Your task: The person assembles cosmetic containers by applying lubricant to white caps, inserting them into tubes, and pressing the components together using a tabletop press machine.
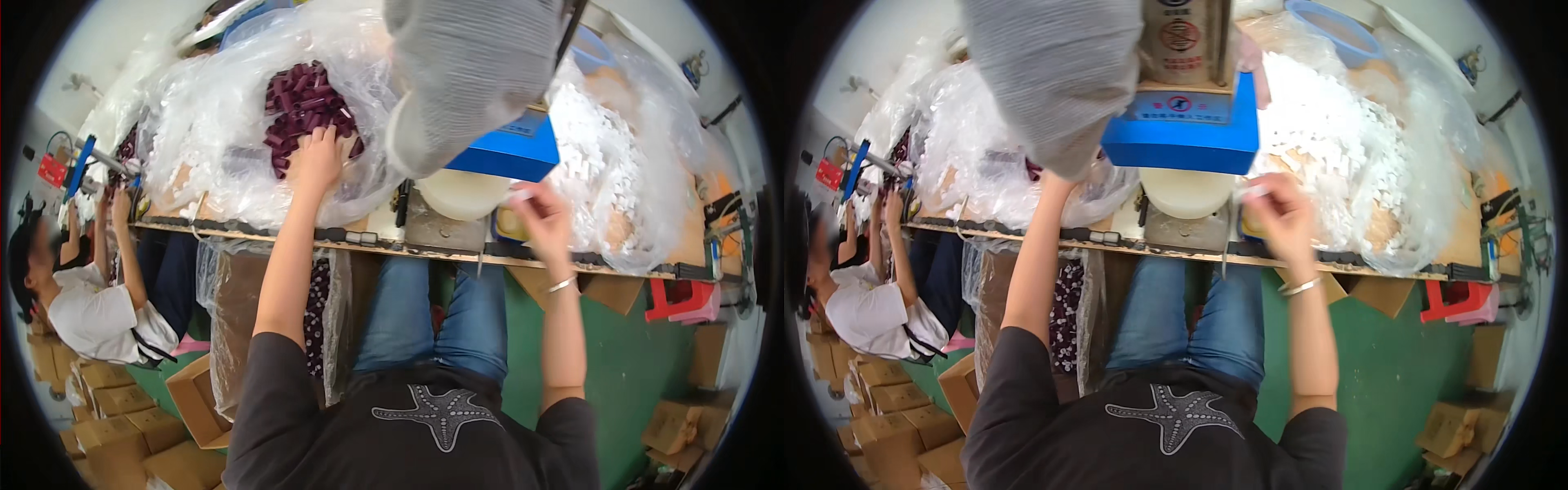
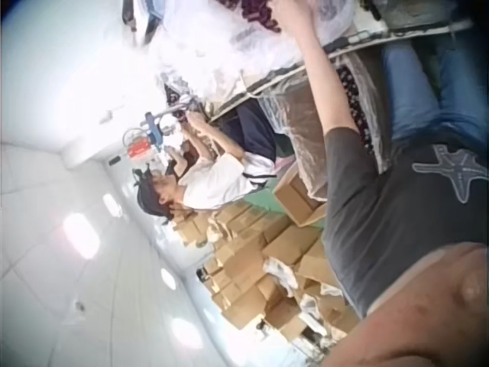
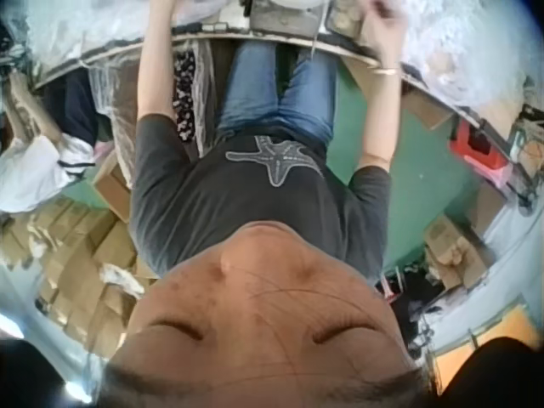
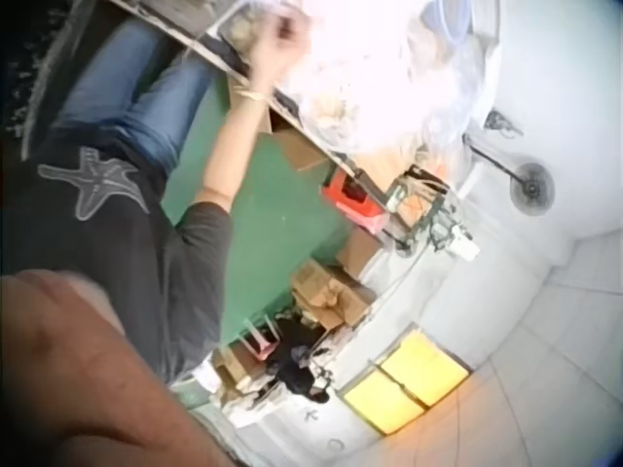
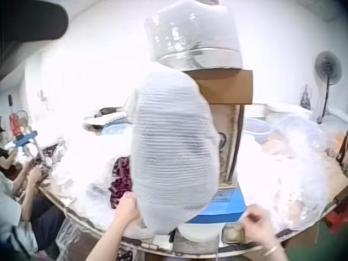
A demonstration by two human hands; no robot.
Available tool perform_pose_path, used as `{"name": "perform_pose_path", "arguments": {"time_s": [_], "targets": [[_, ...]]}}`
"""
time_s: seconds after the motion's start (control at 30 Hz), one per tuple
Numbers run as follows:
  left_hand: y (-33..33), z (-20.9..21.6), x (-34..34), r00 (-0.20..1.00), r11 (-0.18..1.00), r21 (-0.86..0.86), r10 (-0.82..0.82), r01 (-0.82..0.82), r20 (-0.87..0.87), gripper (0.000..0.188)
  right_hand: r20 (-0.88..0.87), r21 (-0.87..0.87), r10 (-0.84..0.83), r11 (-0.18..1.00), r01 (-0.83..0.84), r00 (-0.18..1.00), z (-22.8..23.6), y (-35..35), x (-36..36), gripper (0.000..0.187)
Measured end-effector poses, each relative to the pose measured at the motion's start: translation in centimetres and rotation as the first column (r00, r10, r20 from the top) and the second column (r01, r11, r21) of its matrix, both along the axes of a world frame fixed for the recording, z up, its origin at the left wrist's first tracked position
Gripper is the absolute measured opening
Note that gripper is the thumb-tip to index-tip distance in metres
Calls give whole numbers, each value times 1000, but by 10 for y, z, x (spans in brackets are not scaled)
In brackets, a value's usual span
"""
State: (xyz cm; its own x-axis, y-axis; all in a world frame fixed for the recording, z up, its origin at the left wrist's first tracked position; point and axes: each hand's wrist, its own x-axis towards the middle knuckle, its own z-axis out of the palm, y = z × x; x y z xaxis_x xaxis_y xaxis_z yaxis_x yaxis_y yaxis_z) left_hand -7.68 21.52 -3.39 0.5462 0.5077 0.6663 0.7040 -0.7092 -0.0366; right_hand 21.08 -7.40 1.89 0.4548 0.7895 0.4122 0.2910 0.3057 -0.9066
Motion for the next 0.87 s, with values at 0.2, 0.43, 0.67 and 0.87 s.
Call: {"name": "perform_pose_path", "arguments": {"time_s": [0.2, 0.43, 0.67, 0.87], "targets": [[4, -12, 24, 995, 989, -108, 102, -101, 9, 27, 405, -233, 146, 971, -53, 903, 3, 1, -63, 16], [-48, -12, -12, 877, 857, -444, -17, 260, 480, 35, 472, -229, 174, 971, -70, 864, -10, 5, -60, 16], [-104, 4, -5, 436, 496, -462, 175, 735, 883, 34, 478, -322, 239, 943, -85, 845, -3, 8, -61, 20], [-98, -6, -8, 520, 448, -516, 125, 730, 845, 36, 539, -221, 63, 973, 69, 840, 8, -16, -56, 25]]}}
